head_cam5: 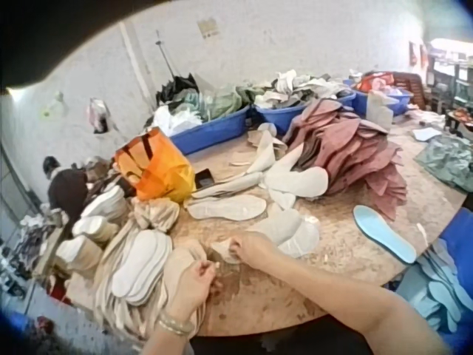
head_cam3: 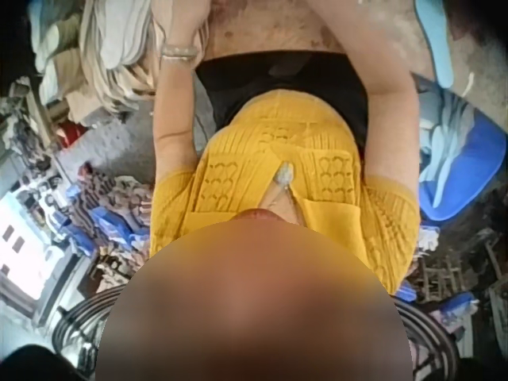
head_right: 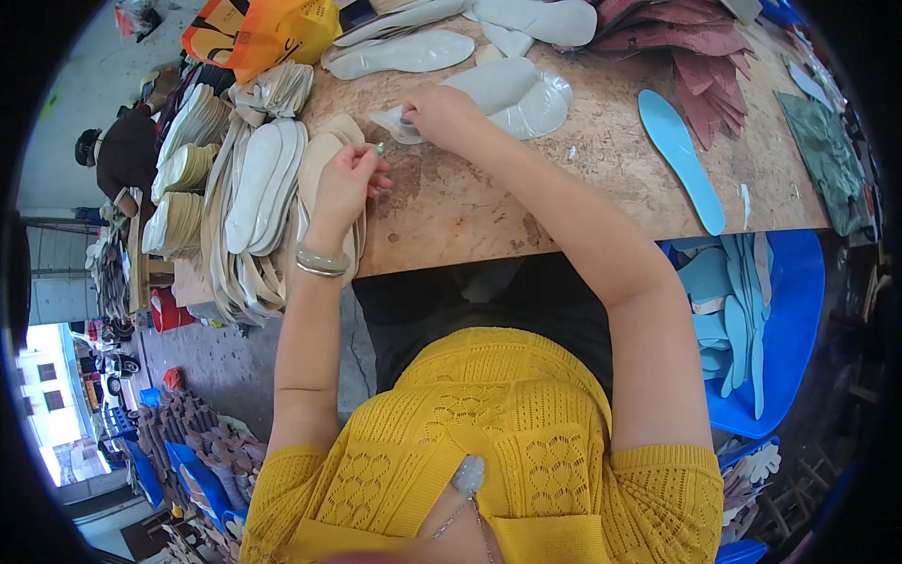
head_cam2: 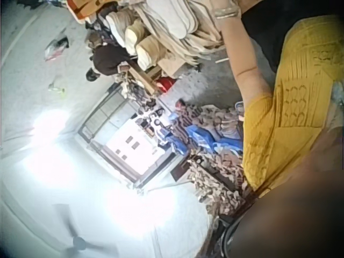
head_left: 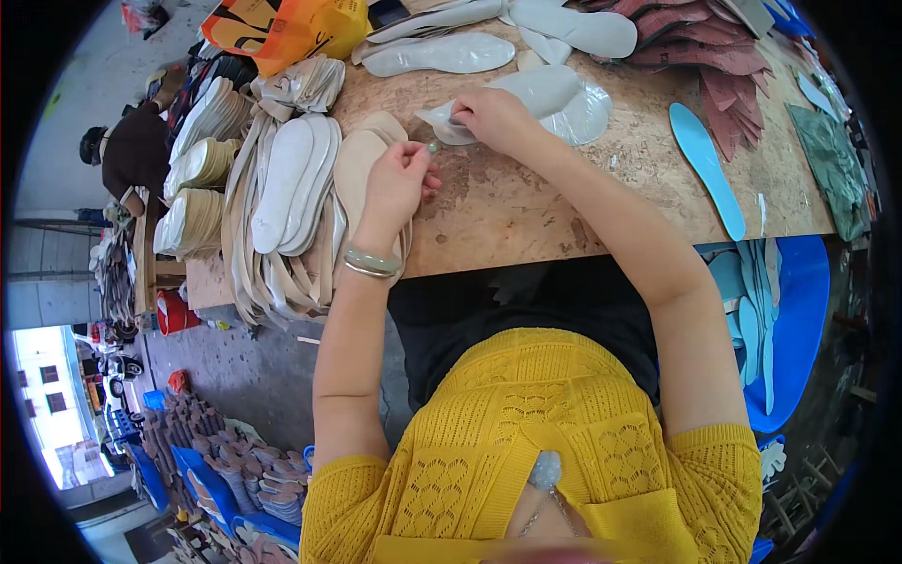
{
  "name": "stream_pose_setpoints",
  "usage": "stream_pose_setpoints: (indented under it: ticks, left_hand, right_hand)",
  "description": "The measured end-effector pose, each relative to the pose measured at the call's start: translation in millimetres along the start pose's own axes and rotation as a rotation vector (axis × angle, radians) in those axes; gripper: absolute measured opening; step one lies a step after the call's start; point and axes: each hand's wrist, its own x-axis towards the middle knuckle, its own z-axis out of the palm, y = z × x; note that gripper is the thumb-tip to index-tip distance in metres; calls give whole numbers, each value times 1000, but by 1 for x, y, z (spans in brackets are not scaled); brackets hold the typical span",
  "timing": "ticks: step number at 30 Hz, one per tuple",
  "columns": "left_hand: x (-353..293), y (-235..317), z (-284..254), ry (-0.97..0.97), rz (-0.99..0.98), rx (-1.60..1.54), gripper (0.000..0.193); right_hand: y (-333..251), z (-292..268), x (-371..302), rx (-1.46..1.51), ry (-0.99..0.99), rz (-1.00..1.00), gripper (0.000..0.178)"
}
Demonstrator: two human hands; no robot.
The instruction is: The recorder is sorting, trimming, and assembling multi-layer shoe insole components.
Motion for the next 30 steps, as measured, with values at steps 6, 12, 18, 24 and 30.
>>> stream_pose_setpoints:
  ticks: [6,12,18,24,30]
  left_hand:
    - [-6,14,19,17,99,-29,28]
    - [-5,18,36,-82,183,-495,20]
    - [12,3,35,-13,67,-373,21]
    - [10,13,42,-52,44,-520,23]
    - [37,18,39,14,96,-533,23]
  right_hand:
    - [-22,-10,-5,29,99,10,18]
    - [-35,-20,-30,415,69,145,11]
    - [4,-58,-46,528,526,280,15]
    - [64,-136,-117,1464,960,219,14]
    - [1,-97,-192,1499,473,103,17]
